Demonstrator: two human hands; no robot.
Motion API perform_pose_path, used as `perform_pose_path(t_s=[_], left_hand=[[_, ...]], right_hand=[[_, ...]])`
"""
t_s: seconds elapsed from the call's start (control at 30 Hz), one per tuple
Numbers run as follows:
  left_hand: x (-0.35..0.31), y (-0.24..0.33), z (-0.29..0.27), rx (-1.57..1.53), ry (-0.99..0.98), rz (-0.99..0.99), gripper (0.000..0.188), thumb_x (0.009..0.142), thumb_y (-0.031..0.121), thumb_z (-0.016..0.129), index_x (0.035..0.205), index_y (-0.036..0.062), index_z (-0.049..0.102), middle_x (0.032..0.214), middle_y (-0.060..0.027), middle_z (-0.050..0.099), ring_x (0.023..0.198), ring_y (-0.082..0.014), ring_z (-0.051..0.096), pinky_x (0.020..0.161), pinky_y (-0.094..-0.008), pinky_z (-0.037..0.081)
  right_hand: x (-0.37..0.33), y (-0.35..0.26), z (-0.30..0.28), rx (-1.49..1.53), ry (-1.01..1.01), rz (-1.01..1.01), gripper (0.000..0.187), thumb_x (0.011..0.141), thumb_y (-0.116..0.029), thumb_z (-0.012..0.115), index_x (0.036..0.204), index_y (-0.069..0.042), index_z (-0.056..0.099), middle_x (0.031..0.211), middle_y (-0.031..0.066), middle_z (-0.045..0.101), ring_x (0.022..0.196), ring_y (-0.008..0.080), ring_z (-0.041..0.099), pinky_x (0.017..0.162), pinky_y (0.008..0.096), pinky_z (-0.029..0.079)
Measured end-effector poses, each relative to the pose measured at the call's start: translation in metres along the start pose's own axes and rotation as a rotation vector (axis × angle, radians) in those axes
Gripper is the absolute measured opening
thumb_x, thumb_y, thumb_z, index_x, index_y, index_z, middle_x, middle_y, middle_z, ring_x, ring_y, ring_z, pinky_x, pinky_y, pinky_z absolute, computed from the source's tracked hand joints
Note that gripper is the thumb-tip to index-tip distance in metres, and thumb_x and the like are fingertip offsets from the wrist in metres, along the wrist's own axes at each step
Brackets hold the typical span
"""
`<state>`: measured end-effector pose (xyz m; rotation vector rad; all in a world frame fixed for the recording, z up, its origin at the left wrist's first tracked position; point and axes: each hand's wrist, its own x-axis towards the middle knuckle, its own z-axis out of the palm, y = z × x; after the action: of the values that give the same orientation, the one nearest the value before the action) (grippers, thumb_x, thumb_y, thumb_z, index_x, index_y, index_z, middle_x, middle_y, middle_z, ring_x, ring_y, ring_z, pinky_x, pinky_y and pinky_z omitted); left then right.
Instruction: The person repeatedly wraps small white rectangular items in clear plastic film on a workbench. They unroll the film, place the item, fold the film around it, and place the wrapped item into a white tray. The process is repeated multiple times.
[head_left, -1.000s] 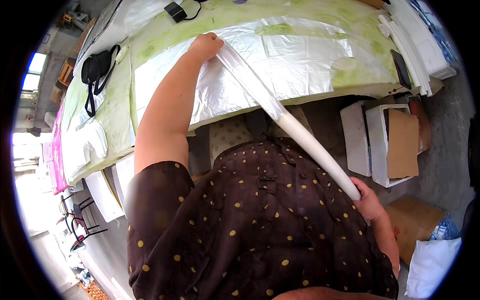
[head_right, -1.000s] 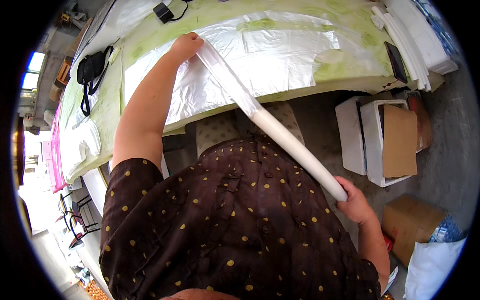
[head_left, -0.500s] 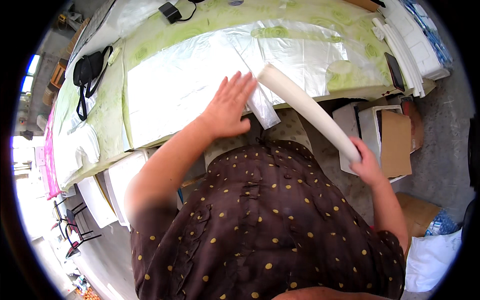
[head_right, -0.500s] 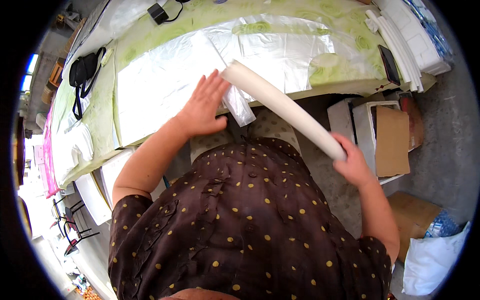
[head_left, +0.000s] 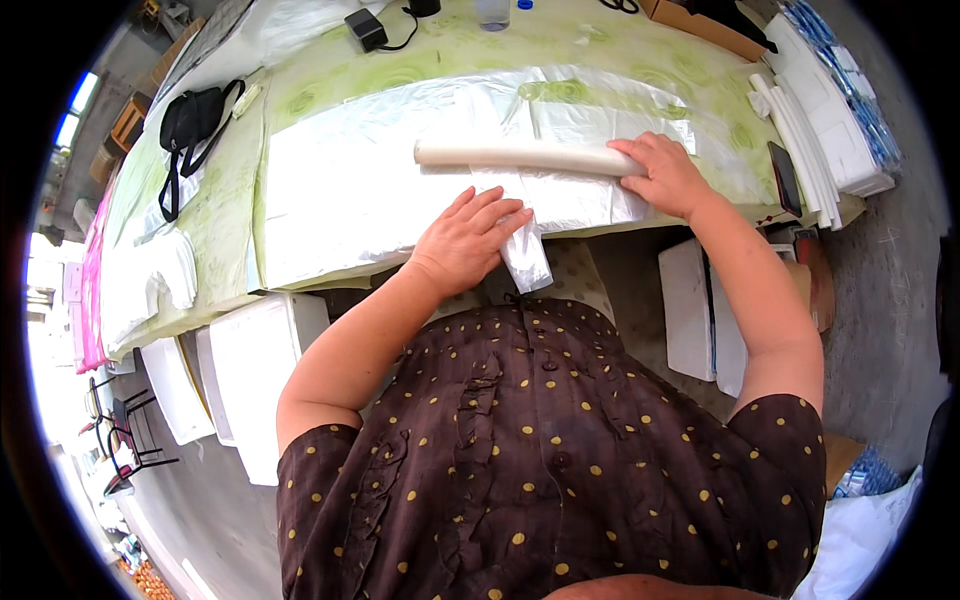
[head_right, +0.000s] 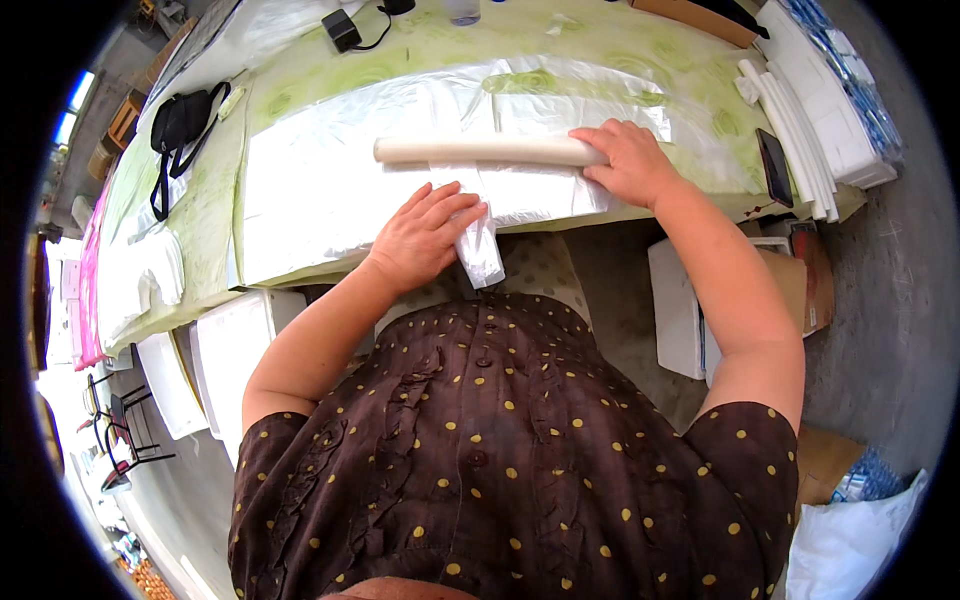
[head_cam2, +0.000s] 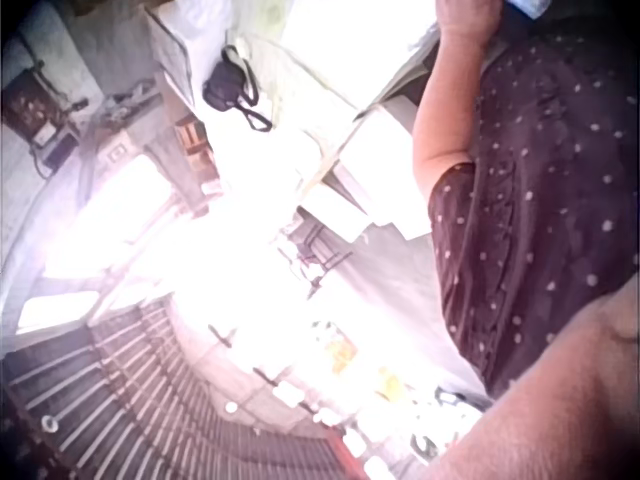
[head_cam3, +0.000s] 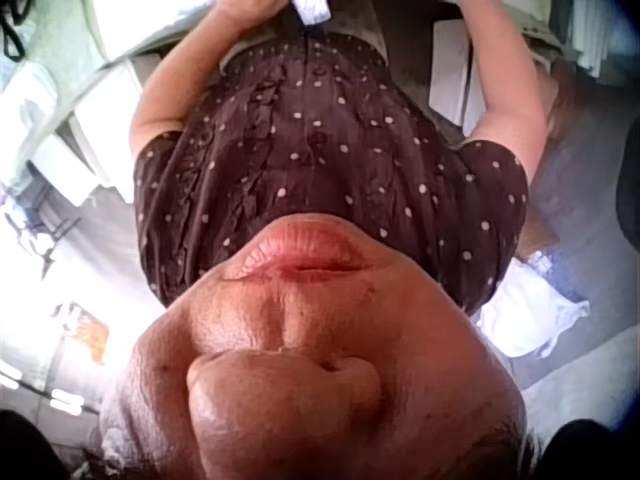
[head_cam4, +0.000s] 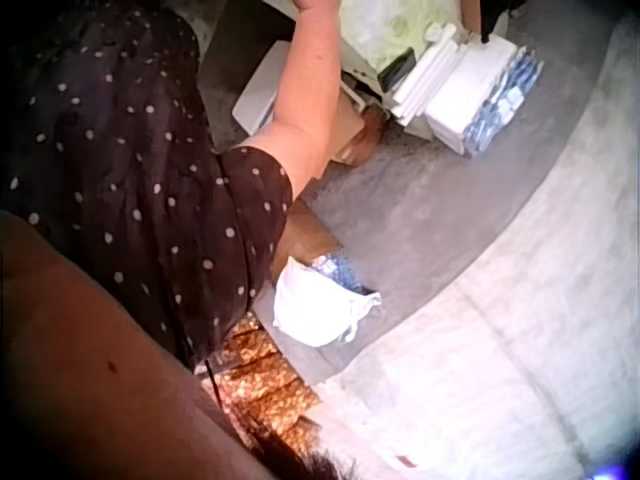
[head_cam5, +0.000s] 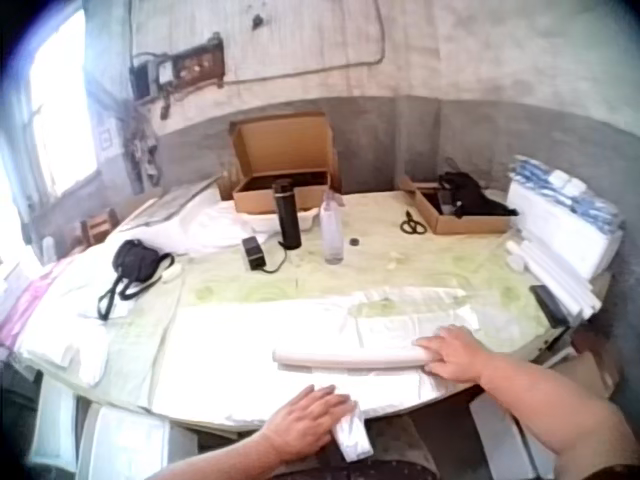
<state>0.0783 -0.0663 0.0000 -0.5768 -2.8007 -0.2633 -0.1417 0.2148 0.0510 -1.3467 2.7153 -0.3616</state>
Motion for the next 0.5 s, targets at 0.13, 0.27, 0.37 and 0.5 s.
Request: perform_pose_path(t_s=[0.13, 0.27, 0.37, 0.5], left_hand=[[0.003, 0.003, -0.003, -0.008, -0.012, -0.007, 0.059, 0.085, 0.015, 0.063, 0.142, 0.0223, 0.055, 0.143, -0.002, 0.052, 0.139, -0.0254, 0.044, 0.119, -0.0469, 0.033], [0.003, 0.004, -0.007, -0.041, 0.01, -0.018, 0.06, 0.082, 0.011, 0.062, 0.14, 0.0249, 0.058, 0.144, -0.0028, 0.053, 0.139, -0.0272, 0.046, 0.117, -0.0488, 0.036], [0.003, 0.004, -0.007, -0.078, 0.026, -0.026, 0.061, 0.08, 0.007, 0.061, 0.139, 0.0254, 0.061, 0.144, -0.0043, 0.055, 0.138, -0.0285, 0.047, 0.116, -0.0499, 0.037], [-0.001, 0.0, -0.002, -0.12, 0.018, -0.041, 0.06, 0.08, 0.005, 0.059, 0.136, 0.0263, 0.063, 0.144, -0.0055, 0.056, 0.137, -0.0296, 0.049, 0.116, -0.0506, 0.036]], right_hand=[[0.031, 0.02, 0.006, -0.032, 0.051, 0.093, 0.055, 0.085, -0.029, 0.073, 0.139, -0.024, 0.059, 0.115, 0.0086, 0.061, 0.118, 0.0302, 0.054, 0.105, 0.0438, 0.039], [0.053, 0.024, 0.011, -0.181, 0.14, 0.183, 0.057, 0.086, -0.031, 0.071, 0.141, -0.023, 0.057, 0.124, 0.0108, 0.06, 0.12, 0.0332, 0.053, 0.107, 0.0465, 0.04], [0.044, 0.011, 0.024, -0.196, 0.352, 0.02, 0.06, 0.084, -0.03, 0.072, 0.142, -0.022, 0.057, 0.13, 0.0121, 0.058, 0.124, 0.0346, 0.051, 0.109, 0.0473, 0.038], [0.01, -0.042, 0.045, 0.016, 0.393, -0.382, 0.067, 0.078, -0.025, 0.076, 0.142, -0.022, 0.056, 0.136, 0.0119, 0.055, 0.129, 0.0343, 0.047, 0.113, 0.0478, 0.036]])
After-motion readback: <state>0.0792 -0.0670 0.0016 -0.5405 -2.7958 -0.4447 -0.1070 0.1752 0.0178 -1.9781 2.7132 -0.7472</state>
